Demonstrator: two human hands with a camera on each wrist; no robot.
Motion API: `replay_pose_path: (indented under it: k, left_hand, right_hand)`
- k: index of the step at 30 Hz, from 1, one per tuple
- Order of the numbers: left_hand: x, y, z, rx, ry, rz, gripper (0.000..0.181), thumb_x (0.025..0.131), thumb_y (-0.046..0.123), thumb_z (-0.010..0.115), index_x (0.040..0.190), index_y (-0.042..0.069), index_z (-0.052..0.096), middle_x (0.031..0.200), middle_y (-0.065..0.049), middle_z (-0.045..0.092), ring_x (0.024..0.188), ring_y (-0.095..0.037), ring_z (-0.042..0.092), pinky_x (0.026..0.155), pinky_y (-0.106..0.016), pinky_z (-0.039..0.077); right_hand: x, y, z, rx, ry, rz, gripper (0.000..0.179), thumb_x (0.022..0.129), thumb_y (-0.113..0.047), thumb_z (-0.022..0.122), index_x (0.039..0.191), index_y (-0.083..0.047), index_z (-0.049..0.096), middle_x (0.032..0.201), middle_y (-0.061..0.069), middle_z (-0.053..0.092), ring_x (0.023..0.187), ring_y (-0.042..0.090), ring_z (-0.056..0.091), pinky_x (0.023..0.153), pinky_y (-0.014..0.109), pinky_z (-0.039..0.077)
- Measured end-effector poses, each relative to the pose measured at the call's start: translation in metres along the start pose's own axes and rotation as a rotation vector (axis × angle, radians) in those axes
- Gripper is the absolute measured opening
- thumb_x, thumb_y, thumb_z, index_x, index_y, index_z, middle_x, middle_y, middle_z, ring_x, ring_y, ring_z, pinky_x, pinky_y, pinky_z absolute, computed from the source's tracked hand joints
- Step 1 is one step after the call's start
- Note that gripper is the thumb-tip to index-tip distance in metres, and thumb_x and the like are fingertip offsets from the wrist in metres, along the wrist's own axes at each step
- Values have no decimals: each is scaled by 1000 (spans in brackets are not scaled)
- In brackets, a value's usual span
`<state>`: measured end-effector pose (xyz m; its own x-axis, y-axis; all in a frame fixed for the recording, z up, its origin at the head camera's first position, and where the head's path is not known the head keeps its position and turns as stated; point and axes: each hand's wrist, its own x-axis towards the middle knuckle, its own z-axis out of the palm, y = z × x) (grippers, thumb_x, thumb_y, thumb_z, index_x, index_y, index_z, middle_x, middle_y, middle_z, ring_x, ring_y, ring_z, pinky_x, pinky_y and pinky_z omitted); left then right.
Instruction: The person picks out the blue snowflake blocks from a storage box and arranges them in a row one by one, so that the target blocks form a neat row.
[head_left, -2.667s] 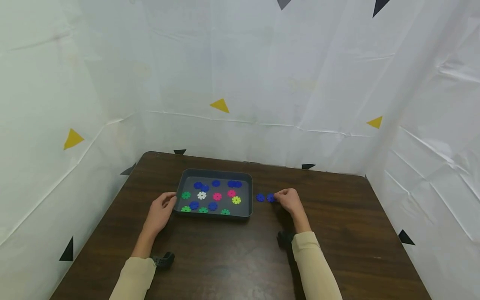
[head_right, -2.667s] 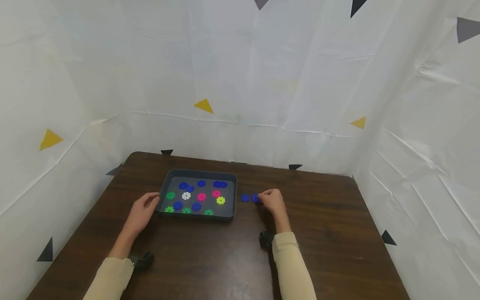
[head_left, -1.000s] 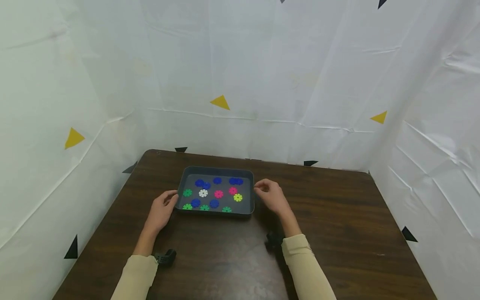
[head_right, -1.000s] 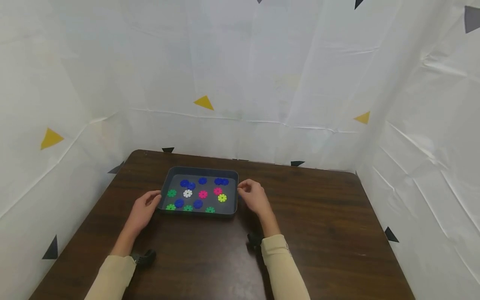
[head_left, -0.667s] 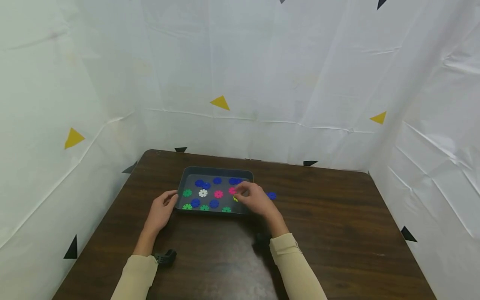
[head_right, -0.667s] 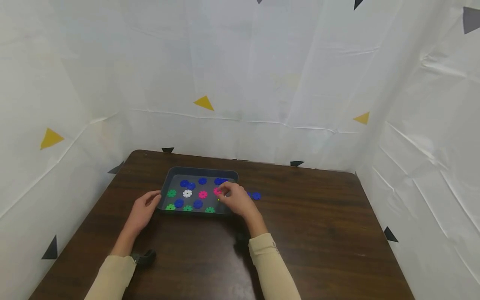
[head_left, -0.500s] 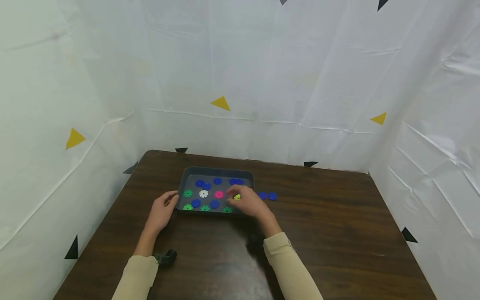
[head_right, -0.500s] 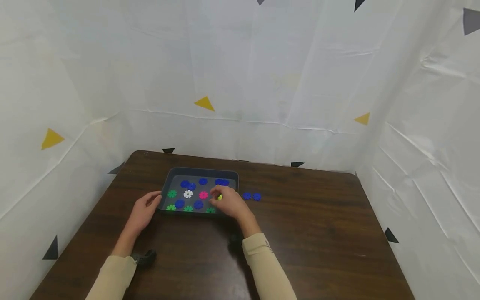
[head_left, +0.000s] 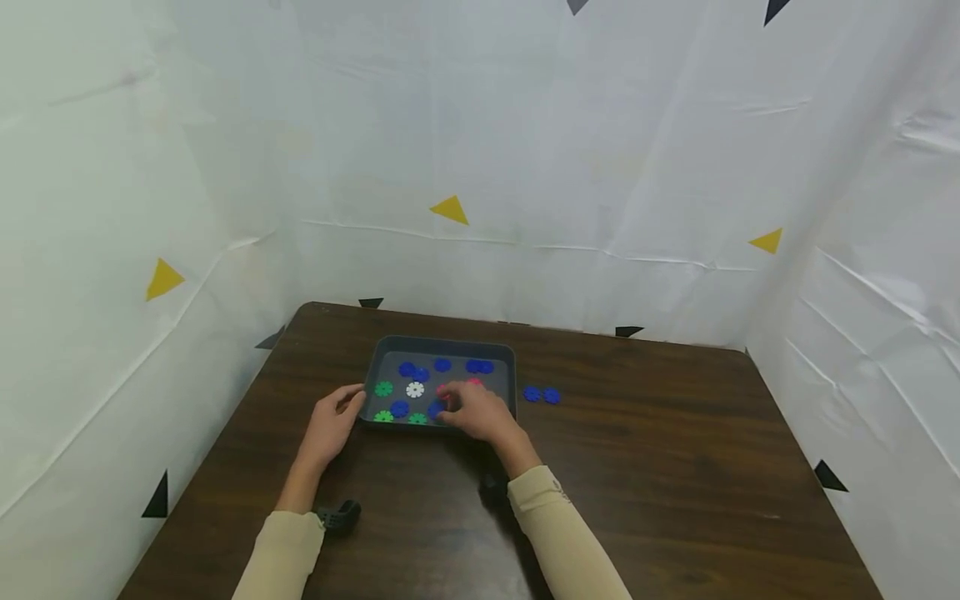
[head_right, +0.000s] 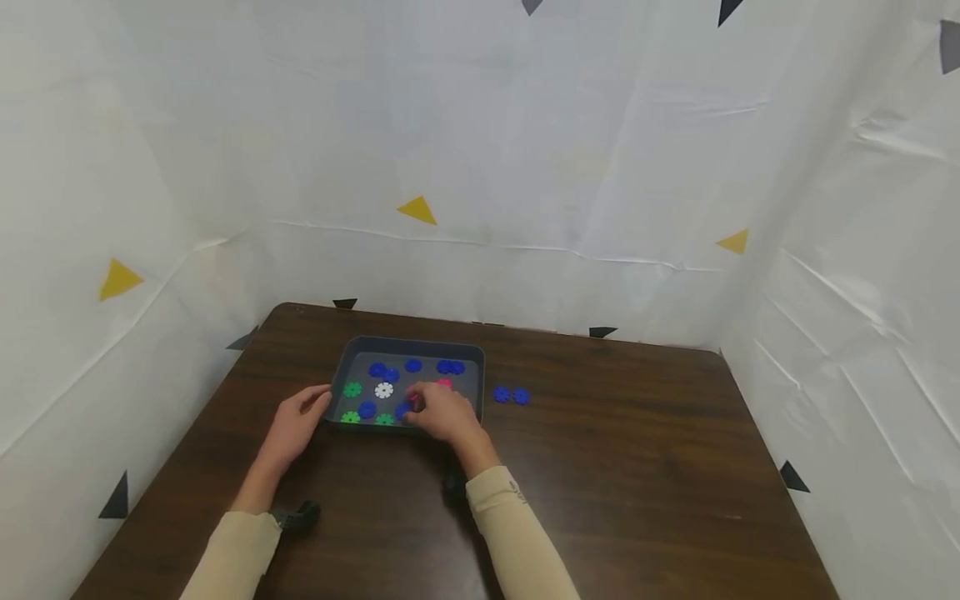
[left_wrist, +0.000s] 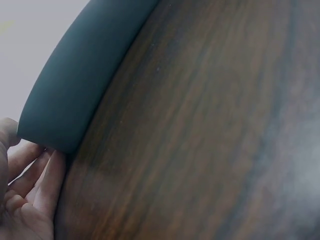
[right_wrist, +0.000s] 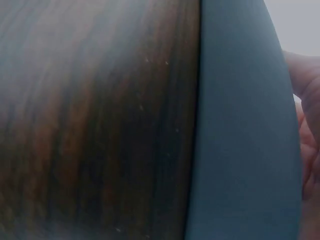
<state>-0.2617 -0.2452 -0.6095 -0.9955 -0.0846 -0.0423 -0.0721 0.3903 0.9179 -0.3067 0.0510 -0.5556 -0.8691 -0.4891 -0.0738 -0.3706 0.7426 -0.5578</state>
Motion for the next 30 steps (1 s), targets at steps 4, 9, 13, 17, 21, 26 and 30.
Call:
replay_pose_path:
  k: [4, 9, 13, 17, 21, 26, 30]
  left_hand:
    - [1, -3, 1, -10, 1, -18, 55, 114, 46, 53, 154, 9, 56, 161, -20, 54, 150, -39, 51, 124, -60, 42]
    - [0, -5, 0, -21, 5, -26, 54, 114, 45, 54, 154, 10, 56, 160, -19, 54, 151, -38, 50, 124, -60, 41]
    - [0, -5, -2, -23, 7, -23, 56, 113, 48, 53, 154, 10, 56, 161, -19, 54, 152, -39, 49, 125, -61, 40]
    - [1, -4, -2, -24, 8, -21, 55, 113, 47, 54, 154, 10, 56, 160, -19, 54, 151, -38, 50, 125, -60, 41]
    - [1, -3, -3, -22, 16, -22, 54, 114, 45, 54, 154, 10, 57, 160, -19, 55, 150, -38, 51, 125, -60, 41]
    - [-1, -4, -2, -18, 15, -34, 54, 114, 45, 53, 154, 9, 56, 160, -20, 54, 150, -39, 51, 124, -61, 41]
    - [-1, -3, 0, -8, 19, -35, 53, 114, 44, 54, 153, 9, 56, 159, -20, 55, 148, -39, 53, 123, -61, 43]
  right_hand:
    - [2, 0, 5, -35, 5, 28, 36, 98, -35, 81, 131, -21, 74, 101, -7, 73, 89, 11, 66, 80, 41, 56]
    - [4, -3, 7, -20, 3, 35, 35, 97, -34, 81, 129, -20, 75, 95, -7, 70, 83, 10, 62, 73, 37, 52]
    - [7, -5, 7, -7, -8, 41, 34, 97, -34, 82, 128, -21, 74, 95, -7, 71, 81, 10, 62, 70, 35, 52]
    - [12, -6, 8, -16, -20, 40, 32, 97, -34, 82, 126, -22, 74, 97, -6, 72, 84, 10, 64, 75, 38, 54]
    - [14, -8, 7, -16, -29, 42, 29, 97, -32, 82, 122, -21, 74, 98, -5, 71, 86, 12, 64, 80, 41, 55]
    - [14, -8, 7, 12, -35, 47, 29, 96, -31, 84, 118, -18, 71, 94, -5, 69, 82, 12, 63, 76, 38, 54]
    - [12, -7, 7, 34, -25, 38, 31, 95, -29, 86, 114, -15, 66, 91, -4, 66, 78, 14, 61, 71, 34, 51]
